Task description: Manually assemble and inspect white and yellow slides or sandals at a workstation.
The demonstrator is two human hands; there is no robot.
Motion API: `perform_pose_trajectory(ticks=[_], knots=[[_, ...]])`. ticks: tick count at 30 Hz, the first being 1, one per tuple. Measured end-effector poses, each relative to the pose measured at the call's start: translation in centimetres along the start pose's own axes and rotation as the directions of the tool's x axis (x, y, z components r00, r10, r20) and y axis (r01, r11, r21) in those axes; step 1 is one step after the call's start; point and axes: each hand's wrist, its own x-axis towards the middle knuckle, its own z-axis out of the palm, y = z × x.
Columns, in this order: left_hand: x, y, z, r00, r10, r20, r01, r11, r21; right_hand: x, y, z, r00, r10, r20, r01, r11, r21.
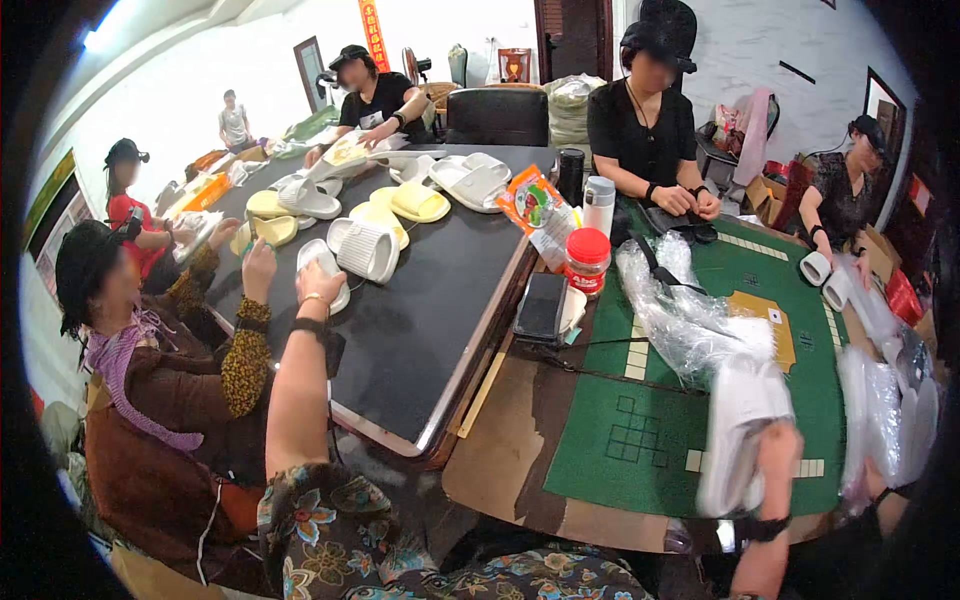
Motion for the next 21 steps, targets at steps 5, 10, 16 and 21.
perform_pose_trajectory(ticks=[5,10,16,21], knots=[[0.9,1.7,-0.2,0.989,-0.055,0.136,0.038,0.991,0.130,1.8,3.5,-5.3,0.953,0.279,-0.120,-0.282,0.959,-0.007],[0.7,0.7,-0.9,0.967,-0.081,0.241,0.038,0.983,0.180,-3.8,9.6,-0.4,0.980,0.182,-0.081,-0.184,0.983,-0.010],[1.0,1.1,-2.1,0.968,0.037,0.246,-0.117,0.941,0.319,-7.6,6.8,-0.4,0.956,0.292,-0.027,-0.288,0.952,0.099],[3.8,-1.1,-1.0,0.943,0.202,0.264,-0.192,0.979,-0.062,-7.4,7.4,0.7,0.970,0.242,-0.013,-0.239,0.965,0.111]])
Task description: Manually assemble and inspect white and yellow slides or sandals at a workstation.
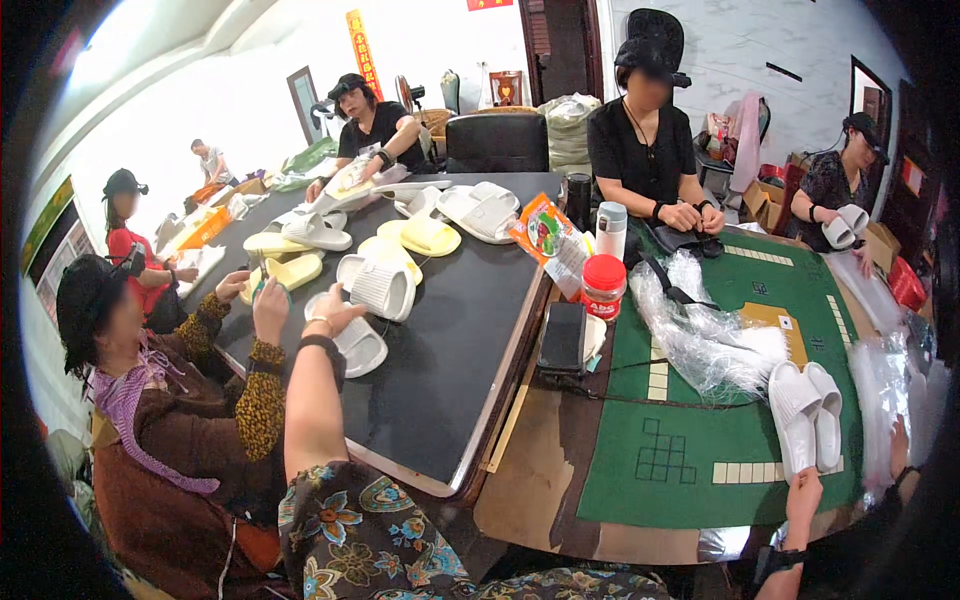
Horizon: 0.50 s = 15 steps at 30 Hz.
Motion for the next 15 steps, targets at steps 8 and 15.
perform_pose_trajectory(ticks=[8,15], knots=[[0.8,-0.6,0.8,0.999,0.035,0.001,-0.032,0.923,-0.383,0.0,-3.4,0.1,0.996,-0.086,0.004,0.086,0.994,0.064],[-4.9,2.2,0.2,0.933,0.204,0.296,0.015,0.801,-0.598,0.0,-9.0,1.8,0.962,-0.269,0.039,0.256,0.944,0.209]])
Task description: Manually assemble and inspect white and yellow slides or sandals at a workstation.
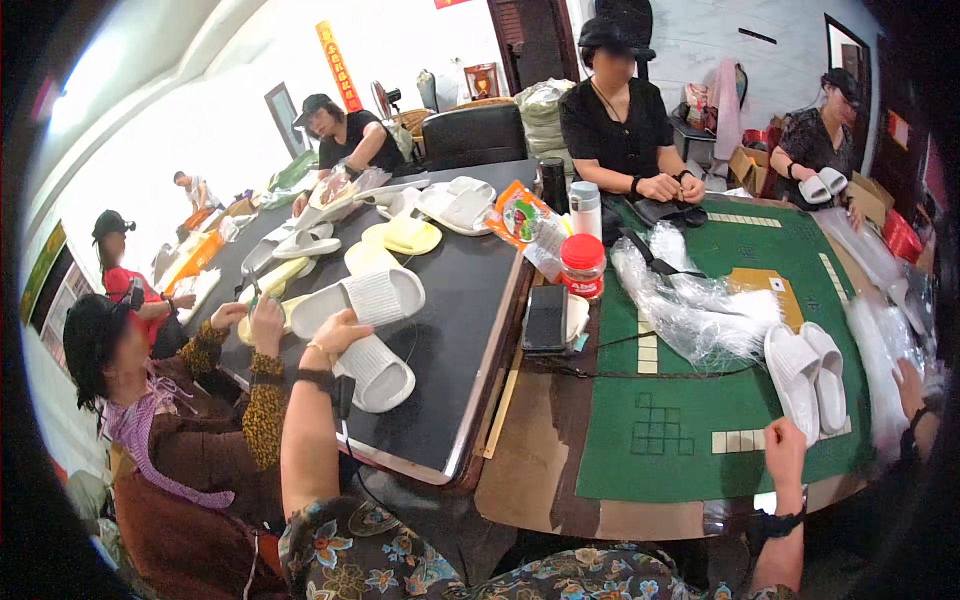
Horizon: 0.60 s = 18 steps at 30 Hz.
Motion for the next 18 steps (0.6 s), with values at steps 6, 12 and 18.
perform_pose_trajectory(ticks=[6,12,18], knots=[[-8.6,6.0,6.8,0.997,-0.035,0.066,0.063,0.865,-0.498,0.3,-8.0,1.0,0.985,-0.121,0.124,0.086,0.962,0.258],[-19.5,14.4,16.2,0.947,0.049,0.317,0.233,0.576,-0.783,-2.0,-13.6,1.1,0.824,-0.233,0.517,-0.126,0.814,0.567],[-26.7,21.2,24.3,0.863,0.070,0.500,0.419,0.453,-0.787,-3.0,-14.5,0.0,0.789,-0.328,0.520,-0.185,0.679,0.710]])
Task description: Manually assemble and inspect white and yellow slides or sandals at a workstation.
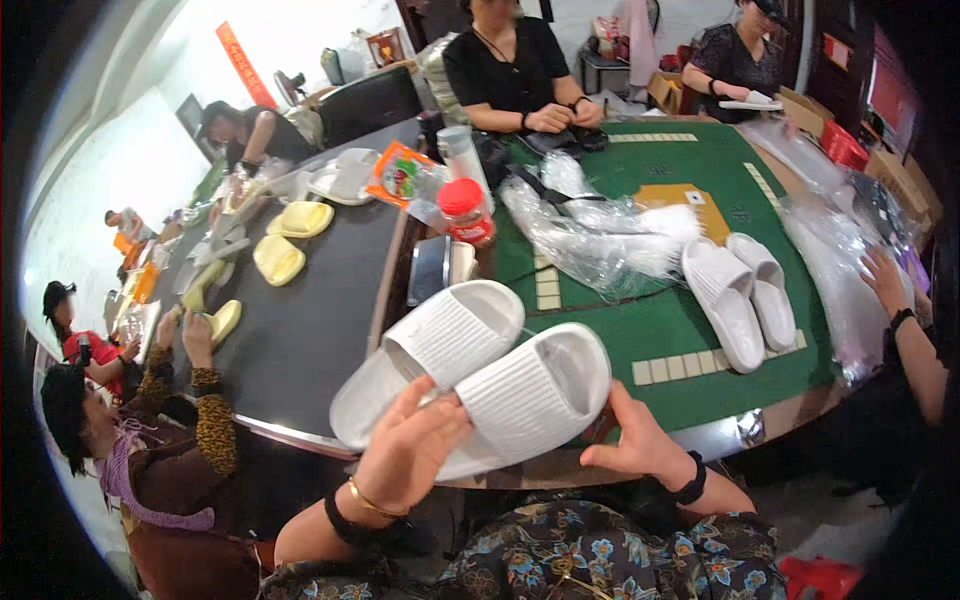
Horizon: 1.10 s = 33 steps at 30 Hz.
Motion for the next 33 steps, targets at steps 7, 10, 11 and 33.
perform_pose_trajectory(ticks=[7,10,11,33], knots=[[3.5,-5.8,1.9,0.925,-0.371,0.082,0.340,0.904,0.260,-0.7,5.4,-5.9,0.806,0.029,-0.592,-0.136,0.981,-0.137],[6.2,-7.3,-1.5,0.982,-0.172,0.079,0.099,0.821,0.563,-2.3,7.5,-7.2,0.798,0.055,-0.600,-0.238,0.943,-0.231],[7.1,-8.2,-3.1,0.996,-0.007,0.092,-0.052,0.774,0.630,-2.7,8.2,-7.2,0.810,0.037,-0.585,-0.255,0.921,-0.295],[6.8,-12.5,-8.9,0.956,0.292,0.033,-0.159,0.418,0.894,8.6,11.9,-10.5,0.919,-0.187,-0.346,-0.168,0.609,-0.775]])
